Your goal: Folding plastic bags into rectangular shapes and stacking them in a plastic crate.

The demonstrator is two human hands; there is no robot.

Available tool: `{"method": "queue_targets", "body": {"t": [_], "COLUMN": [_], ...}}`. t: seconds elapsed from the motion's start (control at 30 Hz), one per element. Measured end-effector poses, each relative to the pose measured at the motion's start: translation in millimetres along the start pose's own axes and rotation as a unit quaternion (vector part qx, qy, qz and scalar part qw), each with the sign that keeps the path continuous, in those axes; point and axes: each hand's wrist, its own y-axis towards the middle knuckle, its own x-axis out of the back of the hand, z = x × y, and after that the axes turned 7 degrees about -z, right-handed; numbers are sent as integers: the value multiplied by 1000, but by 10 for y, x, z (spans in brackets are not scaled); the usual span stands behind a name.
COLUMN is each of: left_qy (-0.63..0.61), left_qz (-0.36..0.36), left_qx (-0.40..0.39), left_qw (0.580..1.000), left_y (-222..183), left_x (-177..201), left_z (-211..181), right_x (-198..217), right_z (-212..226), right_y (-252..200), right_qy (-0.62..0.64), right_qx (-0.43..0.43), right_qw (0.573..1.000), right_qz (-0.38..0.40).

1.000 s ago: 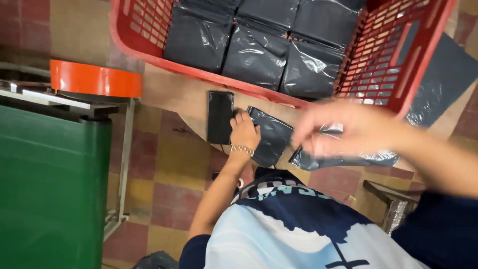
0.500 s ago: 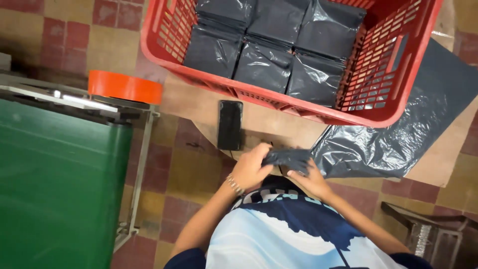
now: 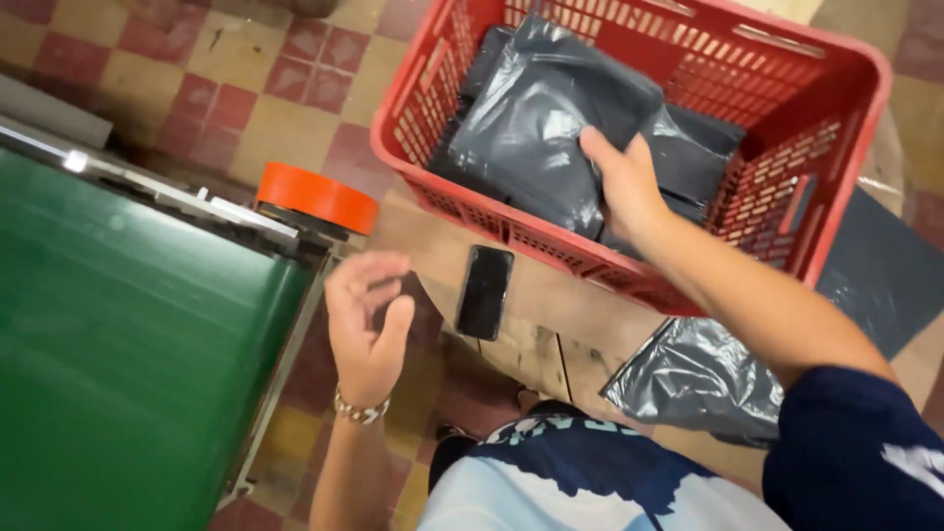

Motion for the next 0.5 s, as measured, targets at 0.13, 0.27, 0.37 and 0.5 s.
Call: {"method": "queue_targets", "body": {"t": [0.13, 0.27, 0.37, 0.5], "left_qy": [159, 212, 203, 211], "left_qz": [5, -51, -155, -211], "left_qx": [151, 336, 391, 563], "left_qw": [976, 916, 884, 770], "left_y": [-708, -2040, -3185, -4397], "left_x": [450, 992, 1337, 1532], "left_z": [696, 1827, 2450, 2769], "right_x": [-431, -756, -805, -528], "right_z": [-639, -1231, -1608, -1873], "right_y": [903, 1226, 1351, 1615], "right_qy": [74, 13, -94, -151], "right_qx": [-44, -97, -209, -276], "right_qw": [996, 991, 959, 911], "right_qz": [20, 85, 167, 268]}}
